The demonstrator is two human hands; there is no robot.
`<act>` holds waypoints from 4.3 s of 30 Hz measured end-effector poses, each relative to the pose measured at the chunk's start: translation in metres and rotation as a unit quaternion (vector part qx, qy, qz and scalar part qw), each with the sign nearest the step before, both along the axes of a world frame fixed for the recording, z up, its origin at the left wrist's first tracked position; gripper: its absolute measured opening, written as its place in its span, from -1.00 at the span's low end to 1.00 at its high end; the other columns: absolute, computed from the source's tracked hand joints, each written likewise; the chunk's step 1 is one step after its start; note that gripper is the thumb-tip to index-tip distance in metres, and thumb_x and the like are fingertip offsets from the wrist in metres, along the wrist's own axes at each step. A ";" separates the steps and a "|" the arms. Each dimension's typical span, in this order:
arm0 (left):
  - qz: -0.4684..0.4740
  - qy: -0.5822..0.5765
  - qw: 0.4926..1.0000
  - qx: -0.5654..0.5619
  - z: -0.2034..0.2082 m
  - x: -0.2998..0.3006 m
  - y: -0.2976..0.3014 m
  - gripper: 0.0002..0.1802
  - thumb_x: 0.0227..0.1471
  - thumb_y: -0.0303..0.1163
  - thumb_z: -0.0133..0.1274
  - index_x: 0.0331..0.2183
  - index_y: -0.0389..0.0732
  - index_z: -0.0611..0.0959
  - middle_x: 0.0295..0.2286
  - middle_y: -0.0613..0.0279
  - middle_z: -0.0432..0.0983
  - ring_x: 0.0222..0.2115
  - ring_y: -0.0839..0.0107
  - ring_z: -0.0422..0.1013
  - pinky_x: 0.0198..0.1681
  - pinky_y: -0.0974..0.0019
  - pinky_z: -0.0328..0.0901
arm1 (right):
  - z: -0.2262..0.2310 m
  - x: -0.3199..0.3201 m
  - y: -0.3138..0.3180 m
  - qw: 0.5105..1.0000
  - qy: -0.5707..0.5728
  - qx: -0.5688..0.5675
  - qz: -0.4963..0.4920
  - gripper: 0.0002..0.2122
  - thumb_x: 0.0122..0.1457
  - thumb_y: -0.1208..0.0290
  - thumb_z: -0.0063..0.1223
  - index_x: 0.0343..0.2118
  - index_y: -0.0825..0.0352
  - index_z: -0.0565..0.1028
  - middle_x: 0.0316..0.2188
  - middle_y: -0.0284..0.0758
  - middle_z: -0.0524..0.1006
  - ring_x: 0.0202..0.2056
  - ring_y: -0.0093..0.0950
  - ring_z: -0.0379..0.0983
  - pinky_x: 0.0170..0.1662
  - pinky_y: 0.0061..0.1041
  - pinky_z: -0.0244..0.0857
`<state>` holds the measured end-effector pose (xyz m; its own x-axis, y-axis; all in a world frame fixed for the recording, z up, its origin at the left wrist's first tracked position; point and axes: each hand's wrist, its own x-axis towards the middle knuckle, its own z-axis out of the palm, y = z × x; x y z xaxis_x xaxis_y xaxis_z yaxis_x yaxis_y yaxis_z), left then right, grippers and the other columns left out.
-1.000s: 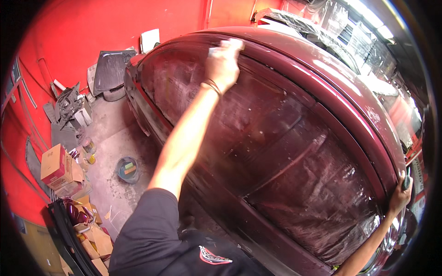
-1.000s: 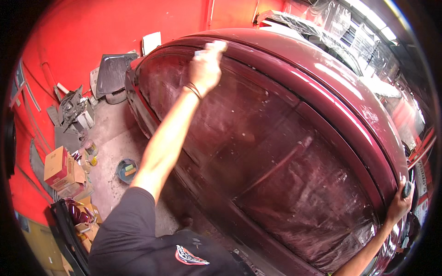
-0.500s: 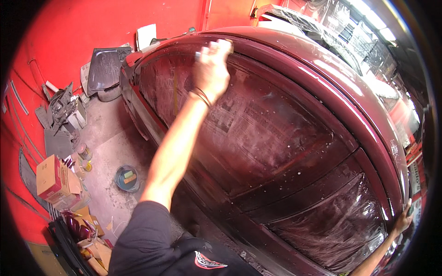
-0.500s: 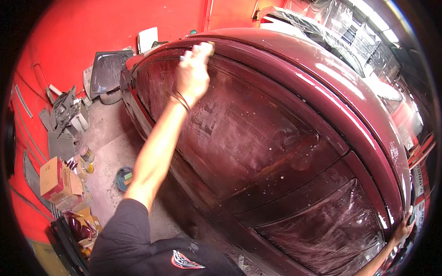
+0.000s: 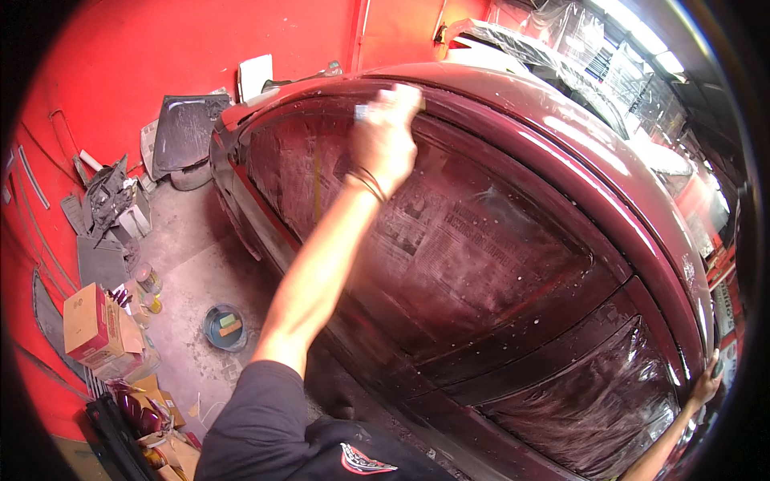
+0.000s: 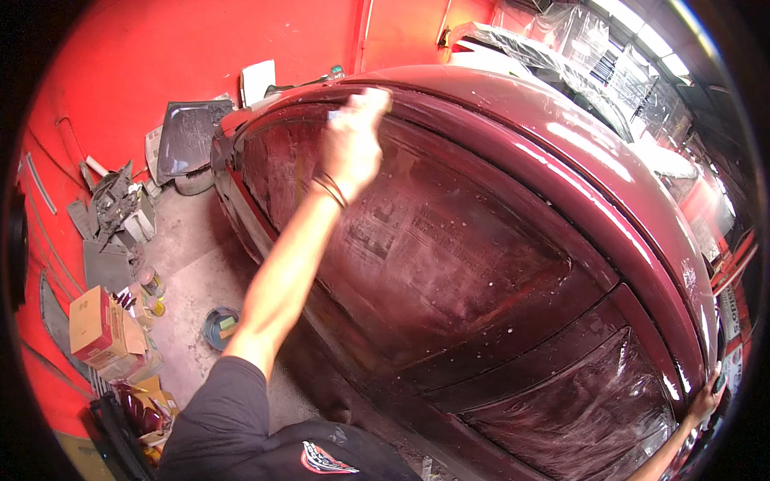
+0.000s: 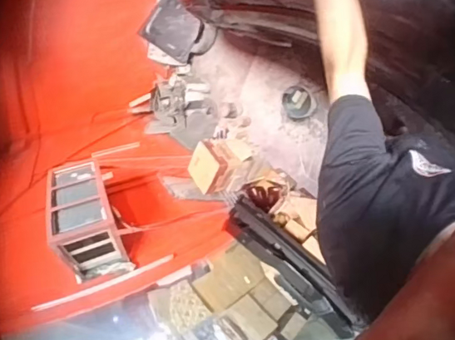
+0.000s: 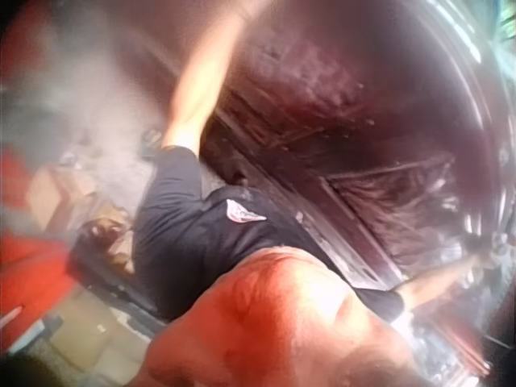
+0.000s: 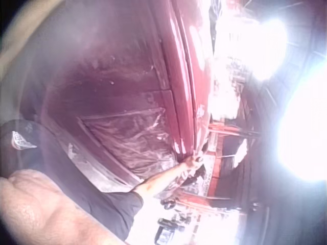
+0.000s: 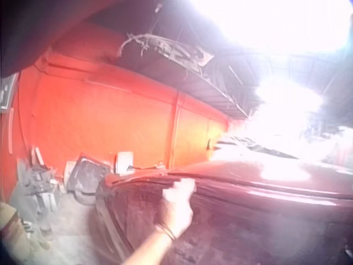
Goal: The person scrubs the rear trunk lid of a maroon car with a sponge and a small abrasive pad, repeatedly dipping the sponge in a bucket of water and wiping the surface in circular and linear motions. The person occasionally switches between the sponge and the pad while working across the trunk lid.
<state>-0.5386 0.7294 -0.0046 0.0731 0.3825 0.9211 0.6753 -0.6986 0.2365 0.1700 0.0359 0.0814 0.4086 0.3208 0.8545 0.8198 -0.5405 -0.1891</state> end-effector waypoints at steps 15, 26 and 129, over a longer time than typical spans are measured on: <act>-0.228 -0.041 0.967 0.109 0.022 0.046 -0.037 -0.60 0.14 -0.51 -0.04 -0.08 -0.06 0.79 -0.08 0.08 0.72 0.03 0.11 0.59 0.27 0.03 0.34 | 0.002 0.021 -0.024 0.999 0.002 -0.023 -0.045 -0.55 0.55 0.11 -0.05 0.27 0.34 0.55 0.20 -0.18 0.62 0.20 -0.33 0.54 0.28 -0.36 0.31; 0.037 -0.043 0.983 -0.173 0.009 -0.087 0.094 -0.59 0.34 -0.46 -0.11 0.07 0.03 0.72 -0.15 0.00 0.73 -0.09 -0.02 0.65 0.04 -0.03 0.54 | 0.003 0.008 0.000 0.999 0.024 0.004 -0.037 -0.54 0.56 0.10 -0.11 0.30 0.32 0.52 0.26 -0.17 0.58 0.25 -0.30 0.49 0.31 -0.35 0.28; -0.199 0.016 0.964 0.173 0.014 0.183 -0.208 -0.49 0.19 -0.52 0.11 0.10 0.20 0.77 0.17 0.14 0.61 0.25 0.09 0.47 0.40 -0.20 0.23 | -0.003 -0.085 0.060 0.995 -0.038 0.088 0.030 -0.68 0.47 0.18 0.14 0.08 0.31 0.66 -0.09 -0.25 0.75 -0.07 -0.46 0.67 0.07 -0.41 0.46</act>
<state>-0.3560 0.5215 0.0090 0.1811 -0.0121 0.9834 0.3410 -0.9371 -0.0743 0.0847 0.0959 0.0782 0.3254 0.1861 0.9271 0.8649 -0.4548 -0.2123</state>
